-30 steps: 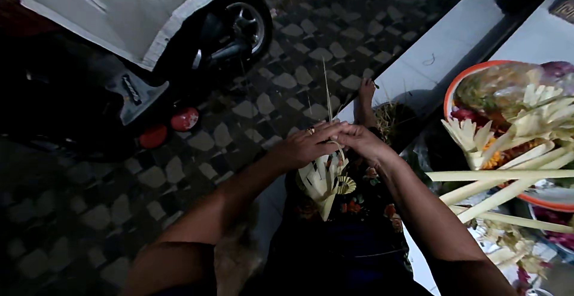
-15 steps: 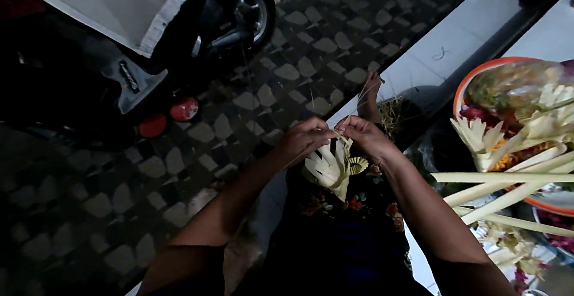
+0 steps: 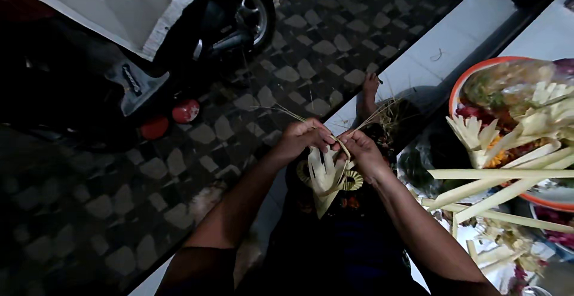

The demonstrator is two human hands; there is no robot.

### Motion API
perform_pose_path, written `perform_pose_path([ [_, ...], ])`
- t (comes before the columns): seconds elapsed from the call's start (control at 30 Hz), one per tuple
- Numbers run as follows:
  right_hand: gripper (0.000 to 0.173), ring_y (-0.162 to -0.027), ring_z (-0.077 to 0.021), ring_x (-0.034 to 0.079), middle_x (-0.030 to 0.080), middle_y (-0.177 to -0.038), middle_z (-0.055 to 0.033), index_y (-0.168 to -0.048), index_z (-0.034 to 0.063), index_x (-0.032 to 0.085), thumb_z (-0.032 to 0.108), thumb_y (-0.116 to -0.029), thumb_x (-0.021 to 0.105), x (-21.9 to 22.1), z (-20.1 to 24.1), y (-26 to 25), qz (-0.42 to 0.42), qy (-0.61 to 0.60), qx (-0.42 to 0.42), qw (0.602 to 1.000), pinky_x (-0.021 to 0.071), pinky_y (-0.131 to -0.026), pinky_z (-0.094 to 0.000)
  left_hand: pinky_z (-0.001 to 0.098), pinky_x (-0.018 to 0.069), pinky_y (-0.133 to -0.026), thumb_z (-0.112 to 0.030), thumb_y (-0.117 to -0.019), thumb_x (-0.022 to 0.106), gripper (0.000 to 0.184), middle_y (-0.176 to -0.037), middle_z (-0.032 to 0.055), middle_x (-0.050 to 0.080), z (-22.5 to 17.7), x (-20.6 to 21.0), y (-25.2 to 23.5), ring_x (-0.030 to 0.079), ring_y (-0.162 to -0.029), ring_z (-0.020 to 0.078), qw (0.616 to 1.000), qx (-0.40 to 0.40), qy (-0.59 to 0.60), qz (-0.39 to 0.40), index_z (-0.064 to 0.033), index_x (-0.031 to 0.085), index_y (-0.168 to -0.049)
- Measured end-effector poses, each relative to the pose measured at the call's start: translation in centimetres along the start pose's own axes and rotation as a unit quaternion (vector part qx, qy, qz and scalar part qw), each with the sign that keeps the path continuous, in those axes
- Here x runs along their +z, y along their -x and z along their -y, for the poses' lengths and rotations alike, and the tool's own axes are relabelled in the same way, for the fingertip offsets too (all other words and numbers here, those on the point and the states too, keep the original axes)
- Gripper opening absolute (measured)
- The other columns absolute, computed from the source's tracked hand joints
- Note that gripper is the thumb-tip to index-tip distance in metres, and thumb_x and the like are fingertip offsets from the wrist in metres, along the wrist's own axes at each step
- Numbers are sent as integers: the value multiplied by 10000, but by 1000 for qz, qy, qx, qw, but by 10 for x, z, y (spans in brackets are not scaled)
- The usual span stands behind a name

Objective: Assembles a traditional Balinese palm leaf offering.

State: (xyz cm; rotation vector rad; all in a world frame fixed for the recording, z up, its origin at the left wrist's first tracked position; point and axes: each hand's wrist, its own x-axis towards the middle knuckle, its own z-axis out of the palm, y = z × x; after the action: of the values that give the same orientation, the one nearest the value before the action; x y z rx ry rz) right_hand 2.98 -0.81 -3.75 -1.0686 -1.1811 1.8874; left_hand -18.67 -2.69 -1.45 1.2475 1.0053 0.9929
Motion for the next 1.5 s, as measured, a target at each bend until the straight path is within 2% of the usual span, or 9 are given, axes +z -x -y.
perform_pose_path([
  [0.13, 191, -746, -137, 691, 742, -945, -90, -1148, 31, 627, 160, -1085, 500, -16, -8, -10, -7, 27, -9, 1000, 580, -682, -283, 332, 613, -865, -119, -1081, 472, 240, -1050, 113, 750, 1, -9, -2, 742, -901, 159, 998, -11, -50, 44, 26, 645, -1161],
  [0.3, 186, -806, -124, 675, 740, -993, -68, -1142, 53, 661, 167, -1071, 533, -17, -13, -19, -10, 62, -28, 998, 561, -733, -286, 317, 608, -897, -96, -1007, 624, 160, -1097, 85, 741, 8, -10, -15, 725, -960, 131, 975, 110, -192, -29, 21, 717, -1064],
  [0.43, 141, -855, -100, 653, 706, -974, -52, -1092, 30, 686, 115, -1031, 591, -19, -19, -27, -18, 69, -66, 995, 554, -778, -273, 322, 575, -936, -70, -1002, 619, 142, -1093, 87, 729, 15, -6, -26, 694, -1025, 135, 986, 124, -111, -3, 30, 704, -1053],
  [0.57, 128, -738, -85, 597, 680, -919, -29, -1093, 68, 695, 150, -1005, 650, -24, -15, -29, -35, 122, -74, 989, 518, -679, -275, 208, 530, -685, -116, -1033, 538, 168, -994, 17, 749, 18, 3, -26, 651, -784, 34, 1000, 17, 9, 20, -53, 693, -1014],
  [0.67, 150, -764, -89, 626, 703, -946, -36, -1115, 62, 701, 159, -1019, 639, -32, -2, -28, -27, 193, -109, 975, 538, -709, -277, 204, 530, -659, -111, -1030, 554, 128, -880, -6, 733, 13, 6, -26, 634, -708, 33, 999, -46, 14, 1, -62, 665, -989],
  [0.9, 124, -848, -139, 715, 752, -979, -14, -1086, 123, 736, 169, -1009, 651, -31, 42, -20, -8, 434, -276, 858, 605, -803, -413, 235, 572, -720, -33, -980, 633, 55, -801, 9, 702, 9, 8, -31, 666, -721, 68, 996, -80, 5, -24, -10, 643, -1029],
  [1.13, 183, -1006, -242, 666, 725, -1053, -42, -999, 156, 753, 268, -1029, 611, -15, 57, -36, 18, 598, -412, 687, 481, -915, -483, 201, 520, -643, -65, -948, 695, 113, -801, 9, 716, 2, 12, -33, 639, -684, 28, 992, -50, -119, -7, 3, 663, -1033],
  [1.3, 210, -1101, -218, 694, 745, -1096, -38, -1094, 124, 733, 284, -1033, 610, -16, 52, -49, 29, 585, -393, 709, 368, -1174, -558, 224, 521, -674, -101, -1022, 582, 139, -801, 10, 687, 7, 7, -32, 619, -701, 46, 991, -27, -129, -35, -1, 675, -996],
  [1.5, 181, -845, -235, 713, 730, -942, -56, -1095, 115, 705, 253, -1042, 602, -20, 35, -37, 19, 570, -360, 738, 572, -775, -484, 230, 505, -711, -183, -1056, 541, 200, -784, -25, 661, 9, 0, -30, 595, -723, 39, 993, -45, -101, -44, -49, 648, -953],
])
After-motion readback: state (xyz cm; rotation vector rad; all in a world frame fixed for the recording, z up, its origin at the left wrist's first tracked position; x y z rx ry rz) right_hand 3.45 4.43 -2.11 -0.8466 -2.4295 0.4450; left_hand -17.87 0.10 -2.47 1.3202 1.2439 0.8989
